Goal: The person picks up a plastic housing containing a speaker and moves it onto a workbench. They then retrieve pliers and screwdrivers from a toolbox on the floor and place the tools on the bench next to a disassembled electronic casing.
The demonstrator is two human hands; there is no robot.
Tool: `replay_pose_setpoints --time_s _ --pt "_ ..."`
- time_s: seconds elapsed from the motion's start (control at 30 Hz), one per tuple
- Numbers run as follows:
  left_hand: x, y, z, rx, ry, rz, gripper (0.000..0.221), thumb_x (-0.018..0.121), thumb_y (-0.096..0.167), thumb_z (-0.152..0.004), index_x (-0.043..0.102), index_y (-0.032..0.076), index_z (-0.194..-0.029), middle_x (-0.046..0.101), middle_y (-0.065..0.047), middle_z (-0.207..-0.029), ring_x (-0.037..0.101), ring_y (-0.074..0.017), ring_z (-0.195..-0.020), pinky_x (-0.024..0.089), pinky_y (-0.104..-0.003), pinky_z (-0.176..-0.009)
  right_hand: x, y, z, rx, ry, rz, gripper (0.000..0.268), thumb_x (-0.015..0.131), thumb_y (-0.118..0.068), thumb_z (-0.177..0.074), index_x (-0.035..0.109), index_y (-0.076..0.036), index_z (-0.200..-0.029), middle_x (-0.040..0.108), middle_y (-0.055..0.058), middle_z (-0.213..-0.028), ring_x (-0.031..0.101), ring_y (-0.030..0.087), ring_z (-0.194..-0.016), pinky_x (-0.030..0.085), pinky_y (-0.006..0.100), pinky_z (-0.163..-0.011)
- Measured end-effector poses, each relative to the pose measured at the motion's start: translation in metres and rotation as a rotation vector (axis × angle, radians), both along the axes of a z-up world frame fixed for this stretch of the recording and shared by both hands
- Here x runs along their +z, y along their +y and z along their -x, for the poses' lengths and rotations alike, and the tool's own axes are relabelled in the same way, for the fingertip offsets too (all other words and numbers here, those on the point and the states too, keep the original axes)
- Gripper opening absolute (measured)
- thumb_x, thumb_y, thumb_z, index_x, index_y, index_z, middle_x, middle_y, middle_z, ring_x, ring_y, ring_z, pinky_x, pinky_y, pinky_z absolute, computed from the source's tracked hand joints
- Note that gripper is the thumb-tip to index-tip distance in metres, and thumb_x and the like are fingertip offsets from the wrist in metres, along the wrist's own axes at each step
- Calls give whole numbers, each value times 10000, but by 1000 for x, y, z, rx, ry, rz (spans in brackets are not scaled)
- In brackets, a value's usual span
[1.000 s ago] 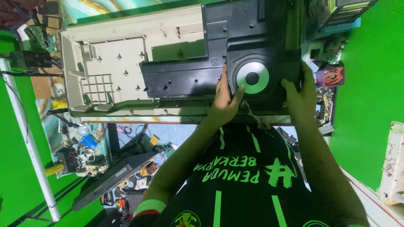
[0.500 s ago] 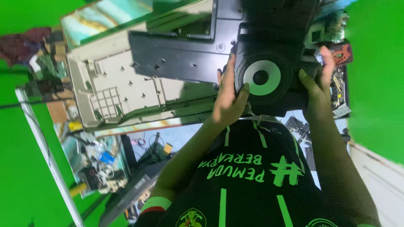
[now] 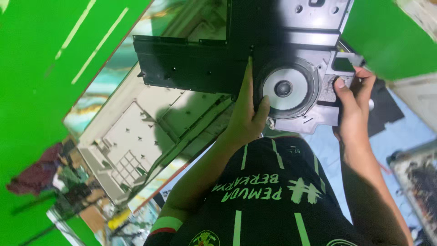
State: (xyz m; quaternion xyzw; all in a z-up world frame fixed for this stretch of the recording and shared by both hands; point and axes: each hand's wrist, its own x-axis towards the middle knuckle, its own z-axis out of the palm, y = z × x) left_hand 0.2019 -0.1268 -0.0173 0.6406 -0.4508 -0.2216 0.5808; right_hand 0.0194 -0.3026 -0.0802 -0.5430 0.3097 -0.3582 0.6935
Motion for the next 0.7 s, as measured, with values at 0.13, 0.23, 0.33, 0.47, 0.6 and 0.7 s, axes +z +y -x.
replay_pose_setpoints --time_s 0.13,0.23,0.33,0.47,0.6,0.7 --pt "6 -3 37 -177 -3 14 762 494 47 -1079 36 -34 -1684 162 -280 -1712 231 -356 -1614 206 -395 -1340 3 24 66 -160 -3 -10 362 643 -96 -1104 408 -65 -1377 529 107 -1401 474 185 -1282 362 313 -1209" --pt "6 -16 66 -306 -59 -9 771 514 41 -1076 28 -38 -1670 133 -286 -1736 185 -368 -1649 172 -416 -1364 11 46 116 -269 -9 45 440 611 -40 -1025 443 -54 -1432 542 93 -1415 490 172 -1304 359 304 -1220" --pt "1 -39 99 -411 -69 -69 780 530 32 -1047 51 -53 -1655 145 -295 -1739 179 -376 -1653 170 -429 -1360 15 63 159 -406 -29 41 473 614 -16 -1011 451 -44 -1454 542 81 -1394 499 167 -1286 373 308 -1203" --pt "-10 -61 151 -592 -27 3 779 545 30 -1062 58 -41 -1666 169 -284 -1751 207 -350 -1616 197 -415 -1374 13 83 216 -599 -53 2 537 608 -8 -999 427 -55 -1503 540 81 -1430 506 179 -1370 368 329 -1260" --pt "-26 -80 208 -698 -53 -8 781 567 24 -1055 78 -36 -1661 213 -288 -1732 246 -373 -1652 229 -414 -1363 2 95 270 -744 -72 -26 528 603 -9 -999 430 -51 -1496 541 86 -1468 508 192 -1396 373 334 -1249" --pt "-39 -95 252 -760 -35 -20 798 579 30 -1037 81 -38 -1656 229 -294 -1718 269 -377 -1636 245 -414 -1350 -6 100 314 -817 -40 -48 512 623 -24 -1015 425 -47 -1487 527 93 -1500 494 193 -1419 363 336 -1248"
